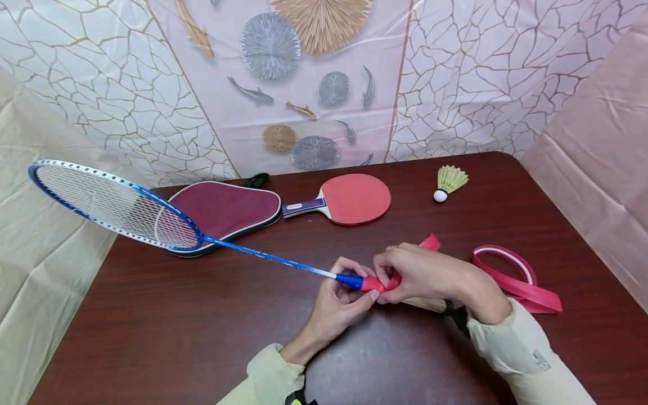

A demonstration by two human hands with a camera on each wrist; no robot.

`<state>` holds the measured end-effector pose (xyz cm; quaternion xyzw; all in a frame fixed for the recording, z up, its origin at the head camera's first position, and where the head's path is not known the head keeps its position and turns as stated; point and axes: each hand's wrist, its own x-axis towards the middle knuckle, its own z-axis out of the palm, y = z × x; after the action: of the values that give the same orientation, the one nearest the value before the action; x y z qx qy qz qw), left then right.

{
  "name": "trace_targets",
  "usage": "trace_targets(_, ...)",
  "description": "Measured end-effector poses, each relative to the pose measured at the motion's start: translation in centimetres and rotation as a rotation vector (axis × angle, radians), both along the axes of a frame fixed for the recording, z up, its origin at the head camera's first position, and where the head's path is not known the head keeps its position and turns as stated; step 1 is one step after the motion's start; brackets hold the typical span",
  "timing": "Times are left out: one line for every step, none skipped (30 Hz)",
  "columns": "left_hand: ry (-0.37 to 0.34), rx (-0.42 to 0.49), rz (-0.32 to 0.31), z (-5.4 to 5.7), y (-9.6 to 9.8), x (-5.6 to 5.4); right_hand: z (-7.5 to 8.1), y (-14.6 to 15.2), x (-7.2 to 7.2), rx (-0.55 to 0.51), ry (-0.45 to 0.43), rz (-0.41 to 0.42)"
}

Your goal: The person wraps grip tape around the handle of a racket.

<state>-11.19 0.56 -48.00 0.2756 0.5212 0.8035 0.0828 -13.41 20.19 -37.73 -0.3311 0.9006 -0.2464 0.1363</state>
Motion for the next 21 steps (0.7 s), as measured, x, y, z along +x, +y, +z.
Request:
trace_targets(0.003,0.0,0.002,0.0,0.0,0.0,0.1,0.1,0.0,0.001,-0.001,0.005)
trace_targets(0.007,-0.002,0.004,0.0,0.0,0.0,0.1,0.1,0.0,0.002,-0.001,0.008)
trace_targets(0.009,-0.002,0.006,0.1,0.0,0.0,0.2,0.2,0.0,0.001,-0.004,0.01)
trace_targets(0.013,-0.005,0.008,0.1,0.0,0.0,0.3,0.3,0.0,0.004,-0.007,0.007)
trace_targets(0.015,-0.007,0.01,0.1,-0.1,0.1,0.4,0.4,0.0,0.009,-0.008,0.004)
trace_targets(0.015,-0.01,0.01,0.2,-0.1,0.1,0.5,0.5,0.0,0.01,-0.007,0.004)
trace_targets(0.015,-0.011,0.01,0.2,-0.1,0.1,0.6,0.6,0.0,0.014,-0.006,0.001)
trace_targets(0.014,-0.013,0.009,0.2,-0.1,0.1,0.7,0.7,0.0,0.018,-0.007,-0.004)
trace_targets(0.013,-0.014,0.008,0.3,-0.1,0.1,0.8,0.8,0.0,0.02,-0.01,-0.007)
trace_targets(0.014,-0.016,0.007,0.3,-0.1,0.1,0.9,0.8,-0.1,0.023,-0.012,-0.01)
trace_targets(0.014,-0.017,0.006,0.3,-0.1,0.1,1.0,0.9,-0.1,0.022,-0.015,-0.01)
trace_targets(0.015,-0.017,0.004,0.4,-0.1,0.1,1.1,1.0,-0.1,0.018,-0.019,-0.011)
trace_targets(0.019,-0.015,0.004,0.4,0.0,0.1,1.1,1.1,-0.1,0.018,-0.02,-0.014)
trace_targets(0.021,-0.015,0.003,0.4,0.0,0.1,1.2,1.2,-0.1,0.014,-0.022,-0.013)
trace_targets(0.022,-0.018,0.004,0.3,0.0,0.1,1.4,1.3,0.0,0.01,-0.021,-0.013)
trace_targets(0.022,-0.022,0.005,0.3,0.0,0.0,1.5,1.4,0.0,0.007,-0.016,-0.013)
trace_targets(0.019,-0.029,0.005,0.2,0.0,0.0,1.6,1.5,0.0,0.004,-0.01,-0.013)
trace_targets(0.015,-0.035,0.004,0.2,0.0,0.0,1.8,1.7,0.0,0.003,0.002,-0.013)
trace_targets(0.01,-0.041,0.005,0.2,0.0,0.0,1.9,1.8,0.1,0.003,0.015,-0.013)
trace_targets(0.007,-0.045,0.007,0.2,0.0,0.0,2.1,2.0,0.0,0.003,0.025,-0.015)
trace_targets(0.003,-0.048,0.007,0.2,0.0,0.0,2.2,2.1,0.0,0.004,0.037,-0.017)
